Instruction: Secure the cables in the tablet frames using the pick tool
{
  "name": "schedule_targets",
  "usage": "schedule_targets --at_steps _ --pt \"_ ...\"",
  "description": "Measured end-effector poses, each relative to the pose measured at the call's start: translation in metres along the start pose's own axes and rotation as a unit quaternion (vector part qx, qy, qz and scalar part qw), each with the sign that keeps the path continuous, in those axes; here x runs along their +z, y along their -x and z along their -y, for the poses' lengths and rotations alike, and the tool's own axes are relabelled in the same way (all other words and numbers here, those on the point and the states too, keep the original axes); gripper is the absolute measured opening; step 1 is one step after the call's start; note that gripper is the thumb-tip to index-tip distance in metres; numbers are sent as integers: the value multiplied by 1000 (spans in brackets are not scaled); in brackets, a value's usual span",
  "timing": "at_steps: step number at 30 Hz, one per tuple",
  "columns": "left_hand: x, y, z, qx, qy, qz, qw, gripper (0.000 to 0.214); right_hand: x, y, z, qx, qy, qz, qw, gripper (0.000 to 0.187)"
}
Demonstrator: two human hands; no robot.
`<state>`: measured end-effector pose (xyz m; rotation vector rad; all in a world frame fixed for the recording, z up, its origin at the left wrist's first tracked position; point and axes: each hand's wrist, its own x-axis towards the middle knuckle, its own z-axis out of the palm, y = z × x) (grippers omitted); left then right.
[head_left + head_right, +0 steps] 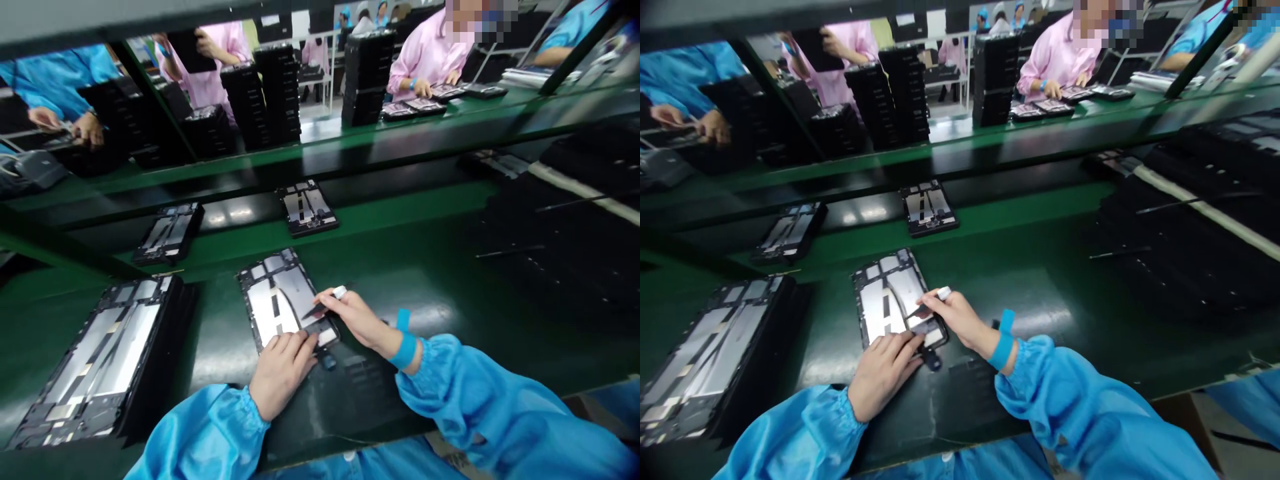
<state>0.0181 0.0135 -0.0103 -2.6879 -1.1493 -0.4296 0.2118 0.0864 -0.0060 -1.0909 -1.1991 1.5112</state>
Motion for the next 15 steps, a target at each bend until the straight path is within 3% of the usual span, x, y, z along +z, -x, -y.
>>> schedule_targets --at_steps 4,9,11,13,15 --pt "16 -19 60 -150 -54 5 987 31 7 -39 -11 -53 50 -53 996 48" --pt "41 -55 168 -293 -76 -49 952 38 -14 -71 -26 -97 119 -110 982 59" --pt "46 -64 199 -352 -77 -74 930 41 -25 -81 -28 -111 150 -127 974 56" --pt "51 -72 215 -395 -70 -95 911 45 -36 -94 -28 -125 179 -159 963 50" --pt "59 -80 212 -406 -51 -103 907 49 -43 -113 -27 -133 205 -202 948 44"
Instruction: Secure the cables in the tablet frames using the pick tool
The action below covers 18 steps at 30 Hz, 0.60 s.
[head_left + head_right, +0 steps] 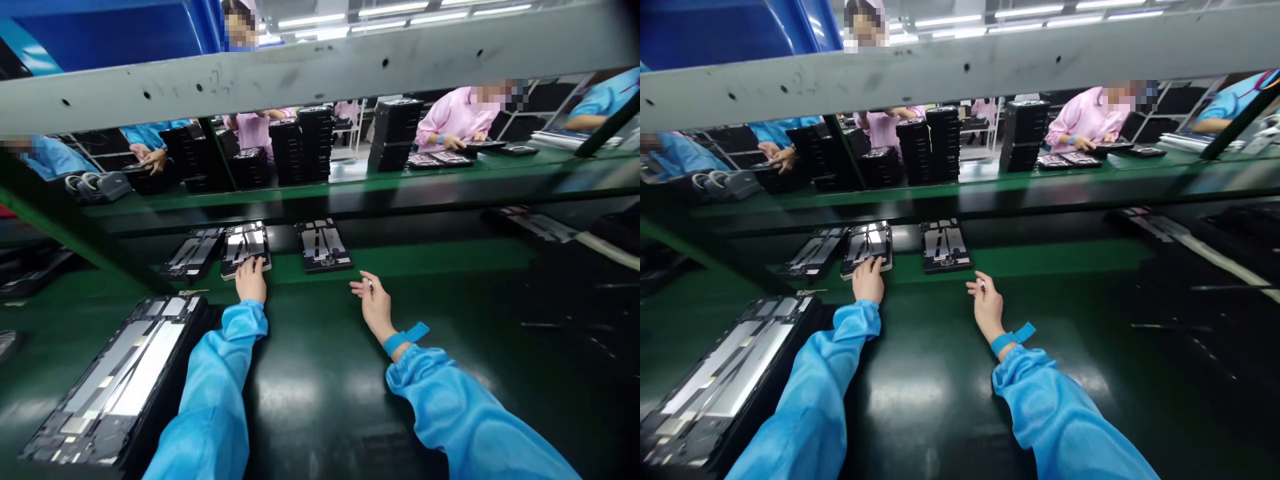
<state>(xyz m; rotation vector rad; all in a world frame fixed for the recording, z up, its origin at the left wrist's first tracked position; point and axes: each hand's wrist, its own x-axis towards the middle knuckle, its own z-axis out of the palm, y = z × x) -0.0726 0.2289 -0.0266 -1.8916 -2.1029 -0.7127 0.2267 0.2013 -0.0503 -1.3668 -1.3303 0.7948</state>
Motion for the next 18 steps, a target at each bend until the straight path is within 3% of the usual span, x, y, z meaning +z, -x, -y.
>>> schedule_targets --at_steps 3,6,10,14,18 --pt "14 11 -31 37 47 36 998 57 12 -31 -3 -2 43 -42 998 42" --pt "29 22 -64 67 99 71 990 61 28 -53 -1 -5 68 -45 997 42" --pt "31 25 -78 37 166 70 983 55 30 -55 5 -5 78 -65 995 33" --pt "11 47 -74 18 227 74 971 48 0 -26 5 -5 64 -53 997 42" --pt "-25 110 -74 58 280 132 949 43 -49 34 2 -17 45 40 998 39"
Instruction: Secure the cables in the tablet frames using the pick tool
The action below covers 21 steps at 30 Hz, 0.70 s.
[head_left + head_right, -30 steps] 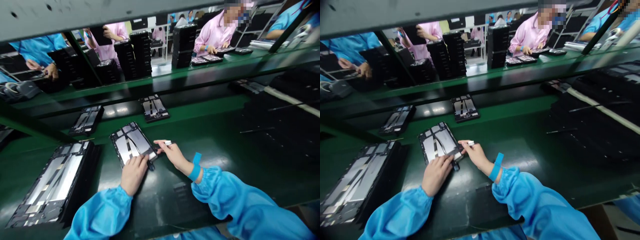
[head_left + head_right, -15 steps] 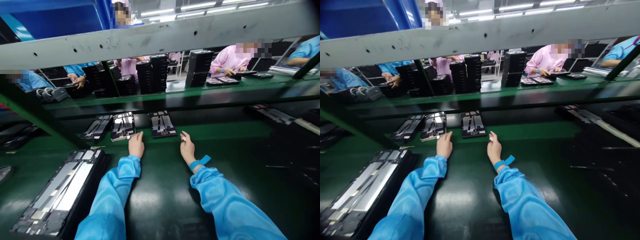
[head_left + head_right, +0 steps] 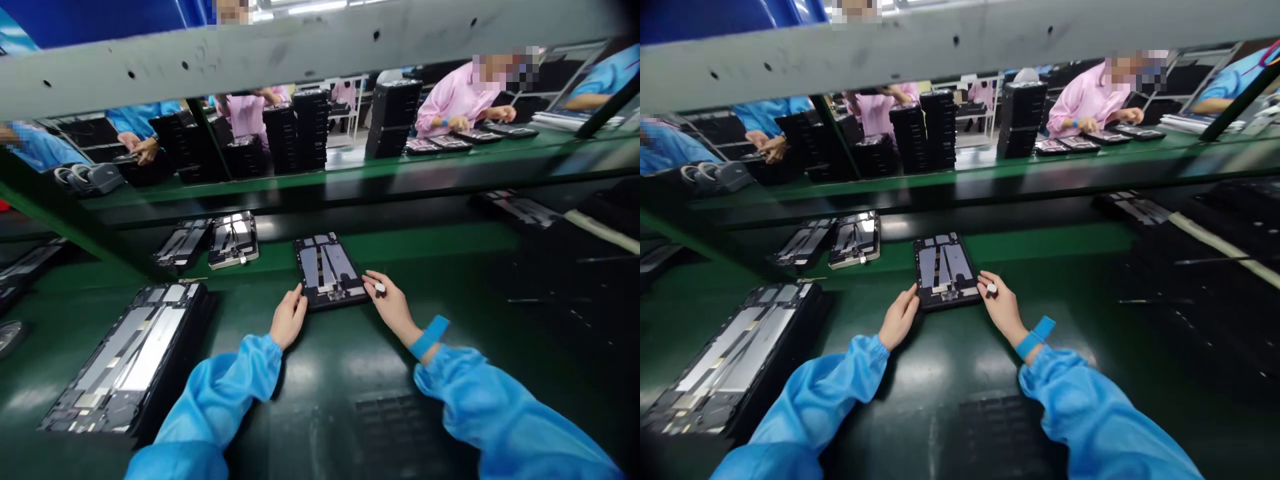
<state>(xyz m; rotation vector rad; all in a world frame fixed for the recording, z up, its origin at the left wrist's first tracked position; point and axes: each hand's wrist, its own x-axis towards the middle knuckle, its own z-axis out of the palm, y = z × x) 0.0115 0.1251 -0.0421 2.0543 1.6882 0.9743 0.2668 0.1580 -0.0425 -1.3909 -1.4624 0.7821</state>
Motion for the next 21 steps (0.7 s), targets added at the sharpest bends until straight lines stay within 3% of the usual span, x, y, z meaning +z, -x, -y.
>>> schedule_targets --at_steps 5,7,9,13,16,18,21 --pt "-26 89 -31 61 35 114 991 50 -58 90 -3 22 24 109 993 33" --pt "-38 103 -38 68 25 148 986 47 -73 111 0 36 42 138 989 34" --pt "-45 103 -42 64 11 149 987 41 -80 121 7 35 52 135 989 34" --pt "-41 77 -52 126 -32 136 982 31 -69 121 35 -27 60 104 992 28" --pt "-32 62 -60 179 -84 149 969 21 -51 118 55 -81 58 151 984 26" --pt "-30 63 -64 192 -86 143 967 21 -40 117 62 -101 55 181 977 26" --pt "-29 75 -65 168 6 132 977 17 -27 115 65 -117 45 216 968 26"
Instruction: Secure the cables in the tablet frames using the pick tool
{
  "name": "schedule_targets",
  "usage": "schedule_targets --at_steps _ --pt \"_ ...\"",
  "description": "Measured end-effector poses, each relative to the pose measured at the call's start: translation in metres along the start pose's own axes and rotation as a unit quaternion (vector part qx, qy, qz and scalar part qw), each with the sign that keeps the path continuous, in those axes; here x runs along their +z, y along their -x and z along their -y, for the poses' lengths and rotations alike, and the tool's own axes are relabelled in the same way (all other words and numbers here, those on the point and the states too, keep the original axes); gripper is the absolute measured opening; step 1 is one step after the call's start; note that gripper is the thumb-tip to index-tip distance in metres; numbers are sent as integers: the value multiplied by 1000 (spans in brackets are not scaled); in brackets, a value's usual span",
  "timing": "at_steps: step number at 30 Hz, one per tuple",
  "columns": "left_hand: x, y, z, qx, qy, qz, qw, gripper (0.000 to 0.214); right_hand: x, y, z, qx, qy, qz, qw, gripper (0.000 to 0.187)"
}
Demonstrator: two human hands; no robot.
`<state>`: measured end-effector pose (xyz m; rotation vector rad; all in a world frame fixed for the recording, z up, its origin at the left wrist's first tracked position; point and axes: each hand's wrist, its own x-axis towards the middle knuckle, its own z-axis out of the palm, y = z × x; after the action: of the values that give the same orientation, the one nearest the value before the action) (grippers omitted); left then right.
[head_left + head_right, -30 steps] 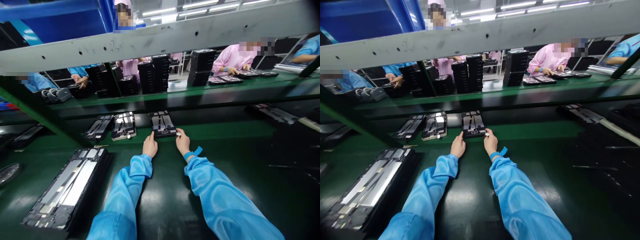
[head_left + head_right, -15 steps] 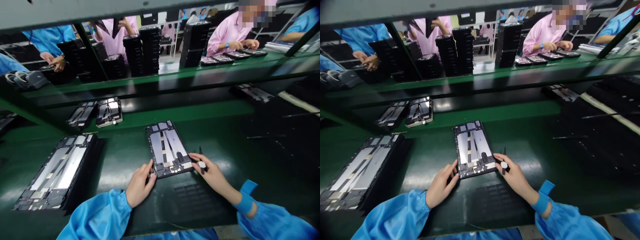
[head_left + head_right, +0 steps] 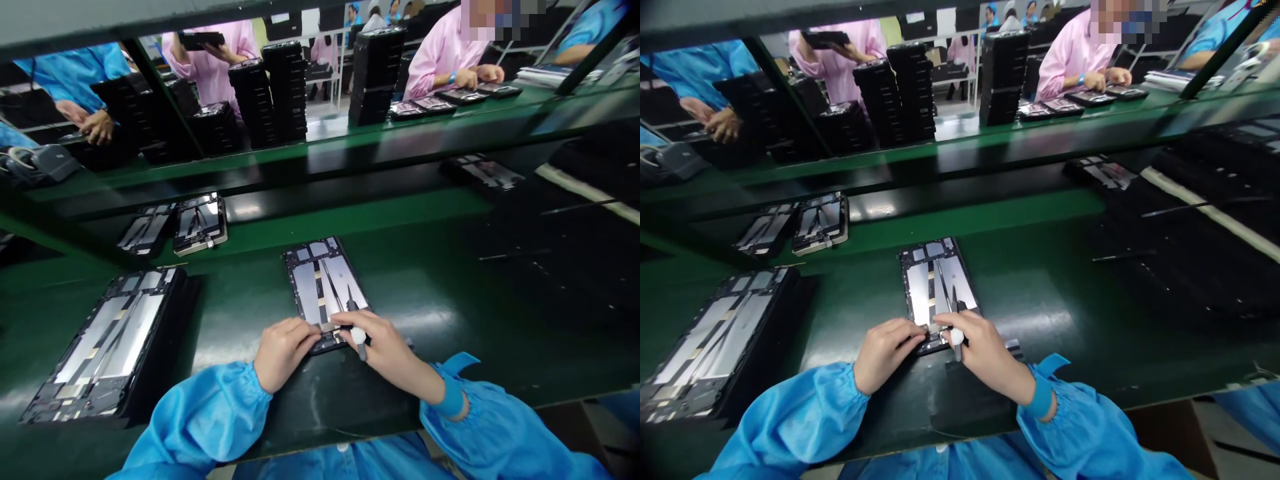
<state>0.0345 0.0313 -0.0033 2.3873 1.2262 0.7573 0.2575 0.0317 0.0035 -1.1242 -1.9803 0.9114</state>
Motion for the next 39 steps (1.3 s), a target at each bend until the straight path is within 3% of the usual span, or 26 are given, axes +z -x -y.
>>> schedule_targets --at_steps 4,7,9,12,17,23,27,30,33,39 --pt "10 16 -6 -105 171 -31 979 12 11 -10 -1 -19 7 41 999 28" --pt "15 17 -8 -187 251 -22 949 9 17 -15 -1 -19 7 28 999 27" --pt "15 16 -7 -204 272 -15 940 13 19 -15 -2 -19 -4 14 1000 26" --pt "11 16 -7 -172 215 -19 961 20 21 -14 -2 -19 -12 1 1000 25" --pt "7 19 -7 -104 121 -34 987 10 20 -14 -1 -21 -15 -4 1000 18" --pt "8 20 -9 -106 102 -10 989 11 14 -15 -1 -44 -24 54 997 22" --pt "7 20 -14 -103 65 -2 993 18 15 -15 -1 -54 -17 52 997 28" --pt "5 25 -16 -24 -40 -21 999 18 17 -14 -2 -65 -9 46 997 29" --pt "2 34 -14 70 -162 -16 984 20 18 -13 -4 -79 6 45 996 29" --pt "-5 44 0 129 -194 10 972 33 14 -14 -4 -87 11 70 994 36"
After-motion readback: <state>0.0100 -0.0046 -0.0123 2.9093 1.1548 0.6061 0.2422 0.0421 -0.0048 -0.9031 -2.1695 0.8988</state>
